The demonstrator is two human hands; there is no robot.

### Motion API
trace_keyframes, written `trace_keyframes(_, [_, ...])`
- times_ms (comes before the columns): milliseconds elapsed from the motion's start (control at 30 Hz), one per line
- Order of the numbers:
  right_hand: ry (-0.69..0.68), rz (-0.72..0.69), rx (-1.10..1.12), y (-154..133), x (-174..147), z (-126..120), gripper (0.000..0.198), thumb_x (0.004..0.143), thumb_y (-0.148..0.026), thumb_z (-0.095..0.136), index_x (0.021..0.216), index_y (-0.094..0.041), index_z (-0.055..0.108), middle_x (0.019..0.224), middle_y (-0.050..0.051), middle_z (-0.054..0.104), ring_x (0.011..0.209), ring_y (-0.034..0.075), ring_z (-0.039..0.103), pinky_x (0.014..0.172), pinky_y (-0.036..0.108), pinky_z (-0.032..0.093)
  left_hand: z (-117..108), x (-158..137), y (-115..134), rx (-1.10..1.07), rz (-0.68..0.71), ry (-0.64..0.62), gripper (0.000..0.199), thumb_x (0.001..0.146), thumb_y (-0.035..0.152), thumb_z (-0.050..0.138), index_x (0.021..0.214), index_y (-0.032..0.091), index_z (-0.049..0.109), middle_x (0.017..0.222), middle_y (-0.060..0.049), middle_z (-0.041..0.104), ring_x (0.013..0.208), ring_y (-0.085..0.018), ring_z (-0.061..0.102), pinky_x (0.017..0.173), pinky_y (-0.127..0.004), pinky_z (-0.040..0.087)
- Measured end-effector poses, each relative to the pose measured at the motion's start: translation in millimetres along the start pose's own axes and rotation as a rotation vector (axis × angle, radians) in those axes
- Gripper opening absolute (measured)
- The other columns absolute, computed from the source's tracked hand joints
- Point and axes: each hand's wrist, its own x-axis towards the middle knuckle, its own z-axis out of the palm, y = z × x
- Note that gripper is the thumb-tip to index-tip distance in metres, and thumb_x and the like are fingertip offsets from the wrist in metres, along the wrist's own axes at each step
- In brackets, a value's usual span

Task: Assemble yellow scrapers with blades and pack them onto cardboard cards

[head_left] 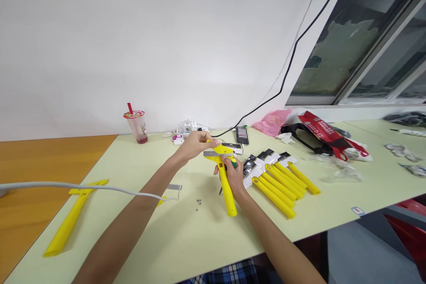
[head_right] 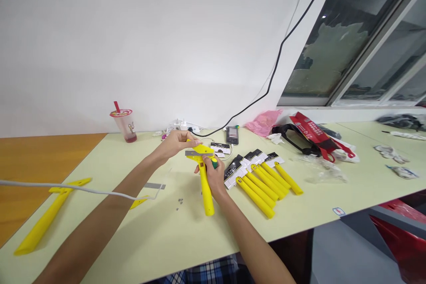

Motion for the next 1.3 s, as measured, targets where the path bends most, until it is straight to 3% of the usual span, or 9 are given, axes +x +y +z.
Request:
trace_keyframes(67, [0.025, -0.006, 0.027, 1, 1, 0, 0.032, 0.083, -0.055, 0.072, 0.079, -0.026, 0.058, 0.052, 0.0, 0.067, 0.041, 0.016, 0.048, 0.043, 0.03, 0.037, 5, 1, -5, 0.003, -0.001, -0.016, 0.05, 0.074, 0.06, 0.093, 0.074, 0.017, 0.067, 0.102, -0.01, 0.079, 0.094, -0.021, 0.069, 0.079, -0.031, 0.05])
trace_keyframes(300, [0.076, 0.006, 0.083, 2, 4, -3, 0.03, 0.082, -0.052, 0.071, 0.08, -0.026, 0.057, 0.055, 0.0, 0.07, 0.039, 0.015, 0.045, 0.04, 0.029, 0.035, 9, 2, -18, 0.058, -0.005, -0.038, 0.054, 0.078, 0.064, 0.09, 0.081, 0.018, 0.063, 0.087, -0.004, 0.072, 0.085, -0.018, 0.067, 0.078, -0.031, 0.052])
trace_keyframes(567, [0.084, -0.006, 0.058, 3, 4, -3, 0.033, 0.084, -0.056, 0.07, 0.081, -0.024, 0.061, 0.056, 0.0, 0.069, 0.039, 0.014, 0.045, 0.039, 0.029, 0.035, 8, -1, -12, 0.027, -0.006, -0.116, 0.057, 0.074, 0.056, 0.096, 0.11, 0.019, 0.072, 0.11, -0.012, 0.078, 0.096, -0.024, 0.075, 0.067, -0.031, 0.062])
trace_keyframes(733, [0.029, -0.002, 0.075, 4, 4, -3, 0.04, 0.086, -0.061, 0.073, 0.09, -0.023, 0.065, 0.06, 0.001, 0.071, 0.042, 0.014, 0.047, 0.041, 0.028, 0.036, 3, 2, -12, 0.059, -0.014, -0.168, 0.049, 0.077, 0.058, 0.093, 0.102, 0.017, 0.084, 0.11, -0.014, 0.081, 0.095, -0.025, 0.075, 0.065, -0.03, 0.064])
trace_keyframes(1033, [-0.089, 0.05, 0.151, 12, 4, -2, 0.047, 0.081, -0.06, 0.087, 0.096, -0.022, 0.064, 0.076, 0.002, 0.077, 0.047, 0.011, 0.043, 0.042, 0.024, 0.035, -9, 1, -4, 0.08, -0.036, -0.14, 0.04, 0.075, 0.047, 0.097, 0.097, 0.016, 0.087, 0.095, -0.012, 0.083, 0.085, -0.022, 0.075, 0.065, -0.03, 0.064])
trace_keyframes(1300, [-0.156, 0.075, 0.172, 10, 4, -3, 0.04, 0.082, -0.056, 0.086, 0.085, -0.02, 0.068, 0.071, -0.001, 0.069, 0.047, 0.01, 0.041, 0.037, 0.023, 0.032, -12, 4, -9, 0.101, -0.046, -0.146, 0.04, 0.076, 0.045, 0.095, 0.098, 0.013, 0.086, 0.096, -0.013, 0.083, 0.085, -0.021, 0.076, 0.066, -0.028, 0.064])
